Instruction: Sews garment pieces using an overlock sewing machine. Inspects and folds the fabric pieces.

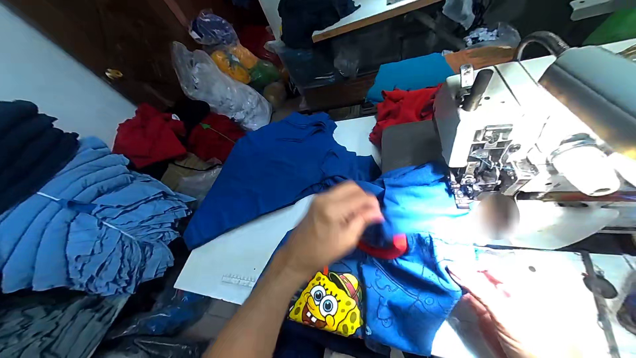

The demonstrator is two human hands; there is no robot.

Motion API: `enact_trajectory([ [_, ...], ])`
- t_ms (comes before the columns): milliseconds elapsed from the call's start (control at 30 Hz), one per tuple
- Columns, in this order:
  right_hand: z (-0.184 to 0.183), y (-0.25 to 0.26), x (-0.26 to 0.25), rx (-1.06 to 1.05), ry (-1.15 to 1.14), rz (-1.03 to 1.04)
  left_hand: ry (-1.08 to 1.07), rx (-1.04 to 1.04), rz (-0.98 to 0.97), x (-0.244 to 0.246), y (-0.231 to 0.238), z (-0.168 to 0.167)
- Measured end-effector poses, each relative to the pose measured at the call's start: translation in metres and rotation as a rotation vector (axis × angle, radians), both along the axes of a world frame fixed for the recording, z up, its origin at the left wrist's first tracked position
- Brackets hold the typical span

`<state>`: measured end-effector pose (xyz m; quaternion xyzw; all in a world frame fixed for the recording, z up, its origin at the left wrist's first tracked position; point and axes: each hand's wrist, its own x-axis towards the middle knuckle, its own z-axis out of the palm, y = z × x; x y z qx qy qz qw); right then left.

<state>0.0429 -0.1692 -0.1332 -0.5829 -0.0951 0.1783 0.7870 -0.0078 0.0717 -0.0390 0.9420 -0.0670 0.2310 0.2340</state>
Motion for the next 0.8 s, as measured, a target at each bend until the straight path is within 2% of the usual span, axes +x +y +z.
enact_trajectory([
  [67,0.006,-0.002,-0.004,-0.001,0.052,-0.033,-0.229,0.047,0.251,0.010,0.013,0.010],
  [100,0.012,-0.003,-0.005,0.020,0.062,-0.045,-0.324,0.086,0.317,0.010,0.013,0.008],
  [167,0.027,-0.008,-0.007,0.063,0.052,-0.067,-0.387,0.074,0.251,-0.003,-0.004,-0.009],
  [233,0.031,-0.013,-0.006,0.069,0.052,-0.046,-0.332,0.024,0.151,-0.015,-0.030,-0.046],
  [300,0.019,-0.011,-0.001,0.021,0.019,-0.059,-0.254,-0.025,0.167,-0.018,-0.050,-0.071],
  [367,0.010,-0.003,0.003,-0.035,-0.037,-0.145,-0.236,-0.043,0.262,-0.014,-0.060,-0.072],
  [467,0.013,0.010,0.011,-0.088,-0.050,-0.258,-0.179,0.040,0.431,-0.004,-0.071,-0.059],
  [533,0.016,0.015,0.016,-0.124,-0.068,-0.286,-0.072,0.024,0.478,0.001,-0.075,-0.045],
  [633,0.015,0.017,0.020,-0.186,-0.162,-0.285,0.076,-0.159,0.437,0.005,-0.066,-0.034],
  [800,0.023,0.019,0.023,-0.127,-0.145,-0.250,0.137,-0.613,0.370,0.004,-0.053,-0.041],
])
